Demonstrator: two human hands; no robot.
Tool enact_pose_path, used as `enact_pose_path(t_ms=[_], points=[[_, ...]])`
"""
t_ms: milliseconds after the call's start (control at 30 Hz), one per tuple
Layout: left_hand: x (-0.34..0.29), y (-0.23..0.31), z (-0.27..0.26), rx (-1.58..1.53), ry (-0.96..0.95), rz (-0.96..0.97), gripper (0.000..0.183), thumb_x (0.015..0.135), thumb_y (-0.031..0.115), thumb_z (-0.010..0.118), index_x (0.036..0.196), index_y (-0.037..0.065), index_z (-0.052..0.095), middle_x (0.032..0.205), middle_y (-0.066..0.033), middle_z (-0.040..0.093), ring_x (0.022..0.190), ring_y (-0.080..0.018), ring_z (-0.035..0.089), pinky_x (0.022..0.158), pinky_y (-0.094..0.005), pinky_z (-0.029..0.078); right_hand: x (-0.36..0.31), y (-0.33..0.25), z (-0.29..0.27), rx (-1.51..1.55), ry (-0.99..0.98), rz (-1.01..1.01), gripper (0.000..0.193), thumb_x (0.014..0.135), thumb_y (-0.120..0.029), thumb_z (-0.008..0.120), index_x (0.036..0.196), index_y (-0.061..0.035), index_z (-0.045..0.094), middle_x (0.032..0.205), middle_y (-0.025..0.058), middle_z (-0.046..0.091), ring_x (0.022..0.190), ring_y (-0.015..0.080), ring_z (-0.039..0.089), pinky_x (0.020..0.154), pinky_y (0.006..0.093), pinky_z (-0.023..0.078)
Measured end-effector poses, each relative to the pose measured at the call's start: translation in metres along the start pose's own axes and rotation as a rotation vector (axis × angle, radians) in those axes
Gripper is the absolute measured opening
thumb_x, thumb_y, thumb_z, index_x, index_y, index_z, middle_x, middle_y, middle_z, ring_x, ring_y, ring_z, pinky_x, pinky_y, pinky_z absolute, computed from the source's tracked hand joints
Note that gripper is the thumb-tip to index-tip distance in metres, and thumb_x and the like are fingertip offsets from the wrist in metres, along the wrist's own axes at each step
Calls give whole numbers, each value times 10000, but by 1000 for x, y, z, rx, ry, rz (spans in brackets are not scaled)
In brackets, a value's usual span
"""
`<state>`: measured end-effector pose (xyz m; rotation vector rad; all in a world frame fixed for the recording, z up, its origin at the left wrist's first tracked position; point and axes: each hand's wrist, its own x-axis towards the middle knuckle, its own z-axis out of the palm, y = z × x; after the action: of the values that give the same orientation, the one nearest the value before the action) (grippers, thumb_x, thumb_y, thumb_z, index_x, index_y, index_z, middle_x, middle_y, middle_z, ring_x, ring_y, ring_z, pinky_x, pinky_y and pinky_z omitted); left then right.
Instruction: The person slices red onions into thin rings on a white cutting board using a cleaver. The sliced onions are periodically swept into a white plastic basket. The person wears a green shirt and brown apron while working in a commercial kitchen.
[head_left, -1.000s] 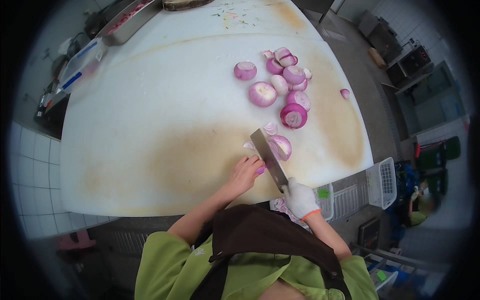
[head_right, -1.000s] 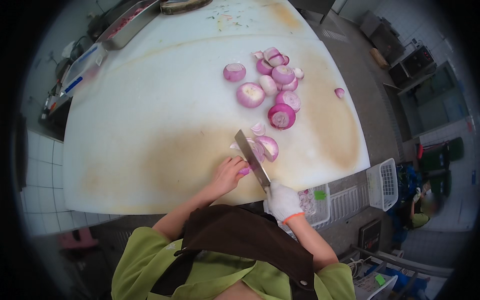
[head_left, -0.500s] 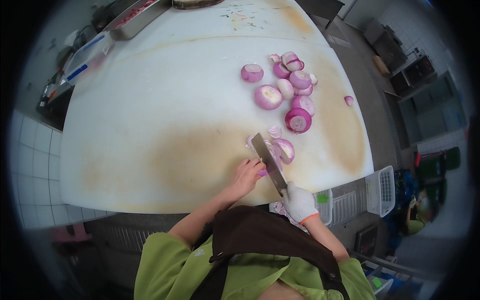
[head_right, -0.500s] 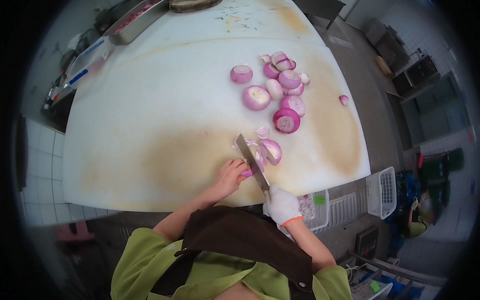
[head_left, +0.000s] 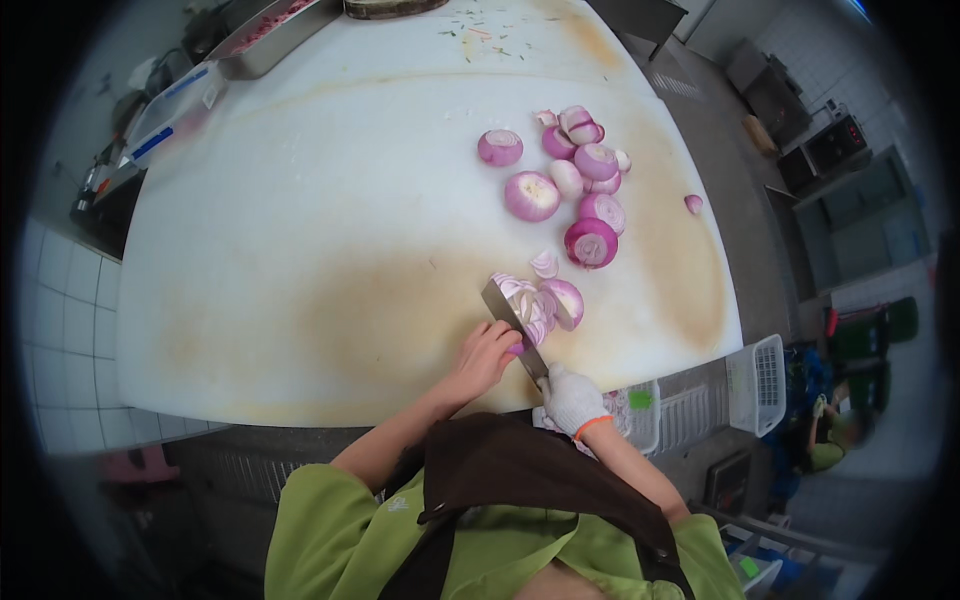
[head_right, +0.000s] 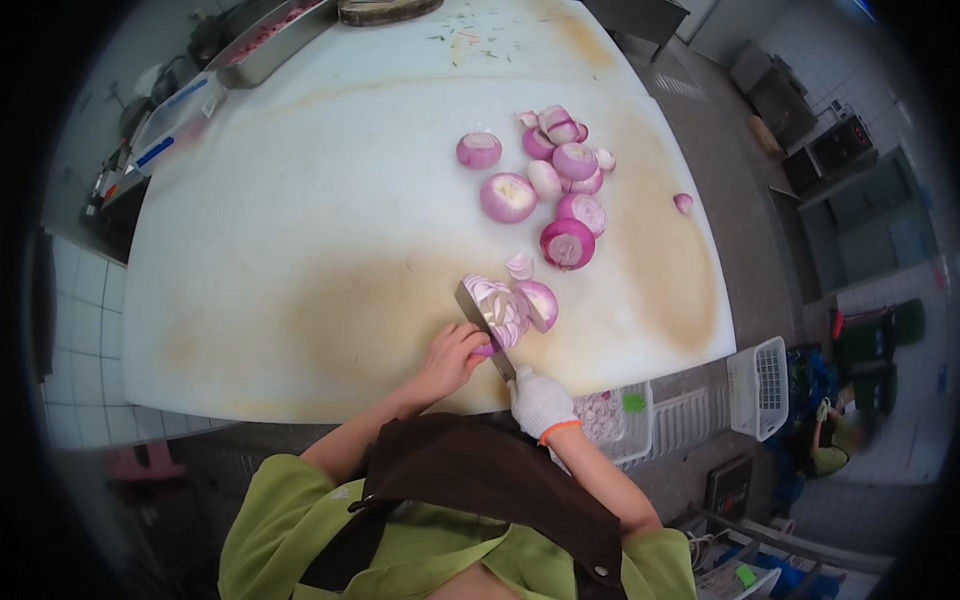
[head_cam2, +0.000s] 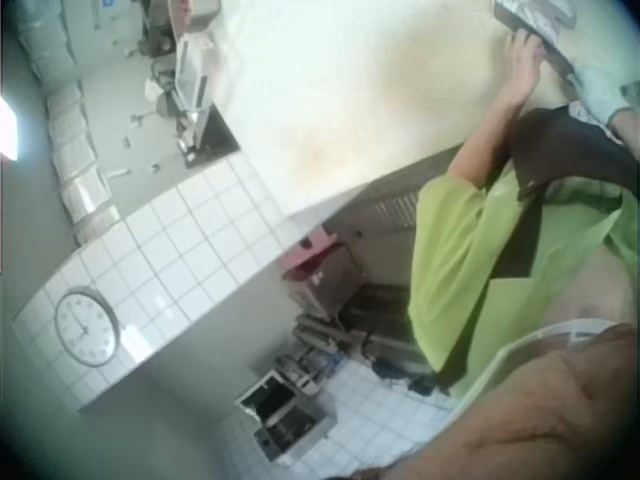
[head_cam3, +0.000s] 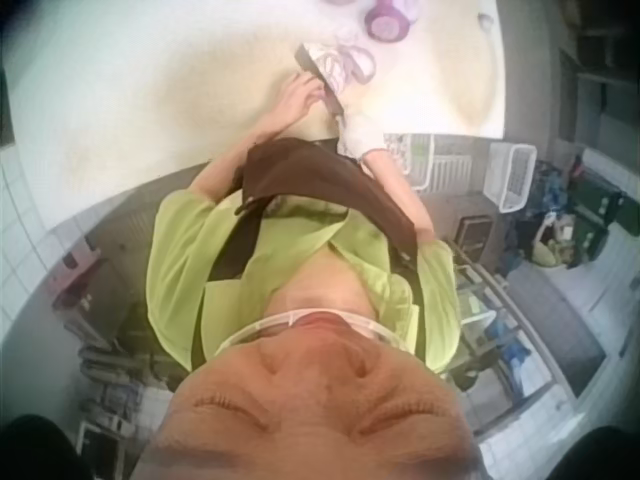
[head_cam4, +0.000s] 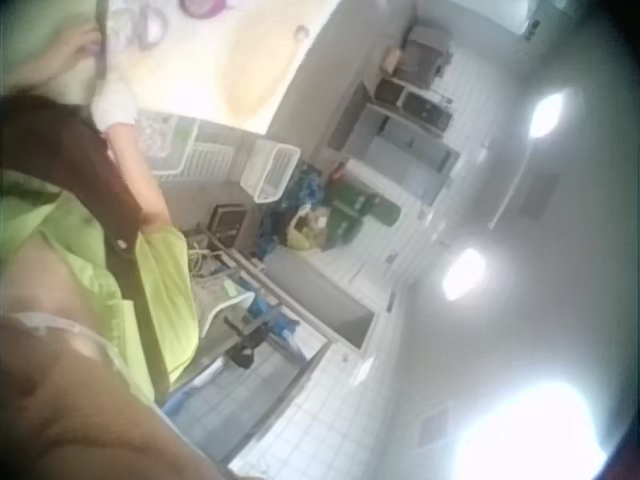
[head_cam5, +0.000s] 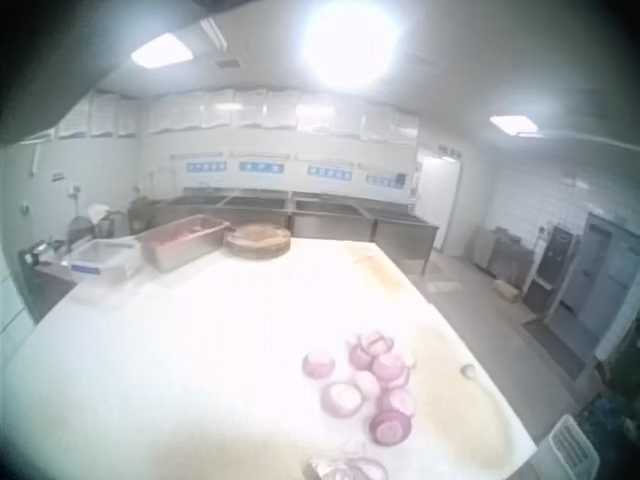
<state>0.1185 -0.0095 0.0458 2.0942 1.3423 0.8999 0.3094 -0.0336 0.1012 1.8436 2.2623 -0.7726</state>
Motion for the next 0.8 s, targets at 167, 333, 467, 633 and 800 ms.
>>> enact_pose_path(t_ms=[167, 333, 467, 633, 800], points=[[-6, -4, 6, 46, 26, 85, 419, 727, 63, 702, 1130, 123, 602, 1119, -36, 559, 949, -272, 528, 838, -373, 463, -1, 27, -7, 106, 30, -23, 294, 908, -284, 504, 935, 7, 538, 758, 280, 621, 749, 459, 606, 714, 531, 466], [25, 17, 10, 142, -60, -33, 350, 734, 85, 710, 1068, 112, 607, 1076, -48, 557, 948, -269, 530, 820, -372, 464, 4, 35, -25, 42, 80, 41, 282, 903, -277, 509, 919, 2, 544, 761, 284, 619, 756, 461, 604, 723, 534, 464], [18, 5, 13, 108, -29, -10, 297, 733, 65, 705, 1010, 103, 604, 1019, -53, 548, 927, -272, 525, 791, -374, 464, -10, 18, -39, 44, 101, 71, 281, 905, -279, 507, 908, 0, 536, 751, 281, 618, 745, 460, 605, 711, 537, 465], [18, 0, 17, 21, 7, -43, 278, 732, 42, 693, 981, 109, 588, 1004, -66, 536, 922, -288, 511, 781, -387, 462, -2, 15, -27, -1, 54, 54, 295, 910, -286, 500, 914, 7, 534, 746, 284, 621, 741, 452, 615, 699, 543, 472], [13, 4, 14, 16, -5, -43, 290, 741, 41, 686, 993, 117, 566, 1011, -48, 504, 938, -292, 499, 764, -395, 482, 4, 20, -7, -41, 28, 58, 294, 910, -285, 496, 915, 6, 537, 758, 278, 627, 736, 451, 615, 699, 542, 471]])
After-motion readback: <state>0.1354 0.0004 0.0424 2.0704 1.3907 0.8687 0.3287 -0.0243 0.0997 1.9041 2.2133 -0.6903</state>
